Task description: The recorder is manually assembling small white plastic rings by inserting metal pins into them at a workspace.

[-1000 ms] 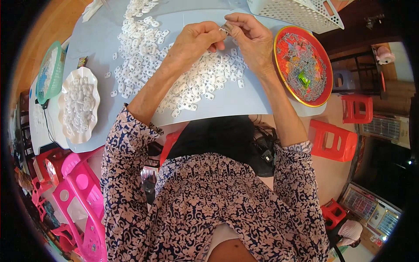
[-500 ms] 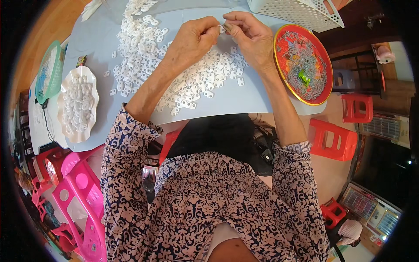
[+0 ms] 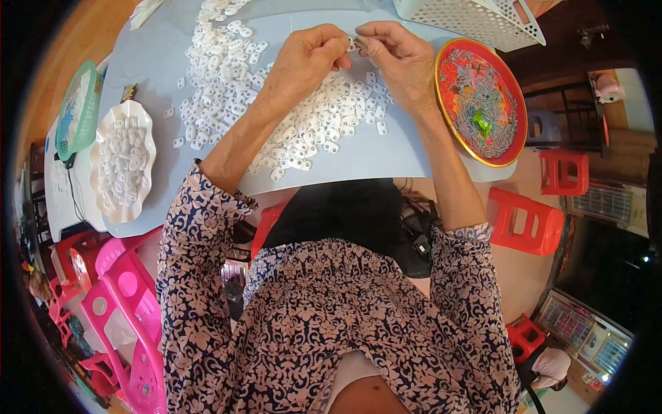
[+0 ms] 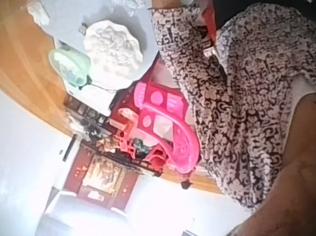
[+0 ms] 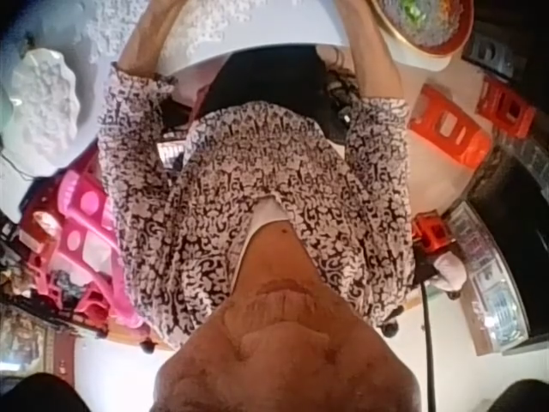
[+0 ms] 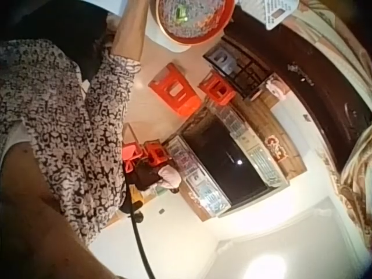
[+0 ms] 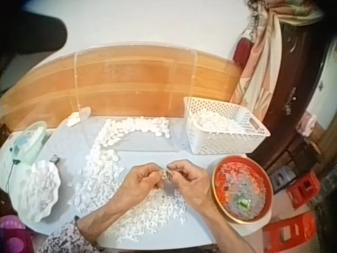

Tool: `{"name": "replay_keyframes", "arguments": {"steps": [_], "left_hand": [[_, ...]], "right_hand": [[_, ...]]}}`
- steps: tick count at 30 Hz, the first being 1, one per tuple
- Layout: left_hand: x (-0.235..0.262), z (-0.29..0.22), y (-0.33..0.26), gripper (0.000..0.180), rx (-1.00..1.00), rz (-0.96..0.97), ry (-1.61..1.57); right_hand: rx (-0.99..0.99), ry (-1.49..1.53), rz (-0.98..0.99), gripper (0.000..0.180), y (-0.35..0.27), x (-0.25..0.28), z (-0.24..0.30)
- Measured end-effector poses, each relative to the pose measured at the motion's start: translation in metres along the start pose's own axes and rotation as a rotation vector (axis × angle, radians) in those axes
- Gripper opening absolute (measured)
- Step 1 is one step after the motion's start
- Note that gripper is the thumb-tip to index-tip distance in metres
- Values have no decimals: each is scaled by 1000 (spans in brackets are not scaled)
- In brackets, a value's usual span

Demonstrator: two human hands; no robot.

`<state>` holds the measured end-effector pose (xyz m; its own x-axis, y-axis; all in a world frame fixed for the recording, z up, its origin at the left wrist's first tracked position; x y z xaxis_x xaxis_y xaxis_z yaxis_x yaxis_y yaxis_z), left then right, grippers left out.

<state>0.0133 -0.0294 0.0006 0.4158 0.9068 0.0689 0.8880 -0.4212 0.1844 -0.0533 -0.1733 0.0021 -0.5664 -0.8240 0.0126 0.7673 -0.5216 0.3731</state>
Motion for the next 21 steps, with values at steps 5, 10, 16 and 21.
{"name": "replay_keyframes", "arguments": {"steps": [5,10,16,21], "left_hand": [[1,-2,-1,23,26,24,3],[1,1,0,23,49,31,-17],[1,1,-1,23,68,2,-53],[-1,1,-2,23,61,-17,-108]], "right_hand": [[-15,-7,34,11,1,2,-2],[-9,12,72,11,2,2,-1],[-34,73,0,17,0,-1,2],[-29,104,-60,18,0,-2,1]]}}
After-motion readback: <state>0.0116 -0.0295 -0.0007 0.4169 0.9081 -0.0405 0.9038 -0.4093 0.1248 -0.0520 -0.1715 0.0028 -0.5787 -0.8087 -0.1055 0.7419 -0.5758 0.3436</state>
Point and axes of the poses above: each hand's wrist, its own y-axis towards the middle knuckle, its own x-axis out of the back of the hand, z = x × y, the point moved 2 cm from there along y, towards the middle knuckle, and after that the axes turned 15 degrees about -z, right-handed, at the moved point
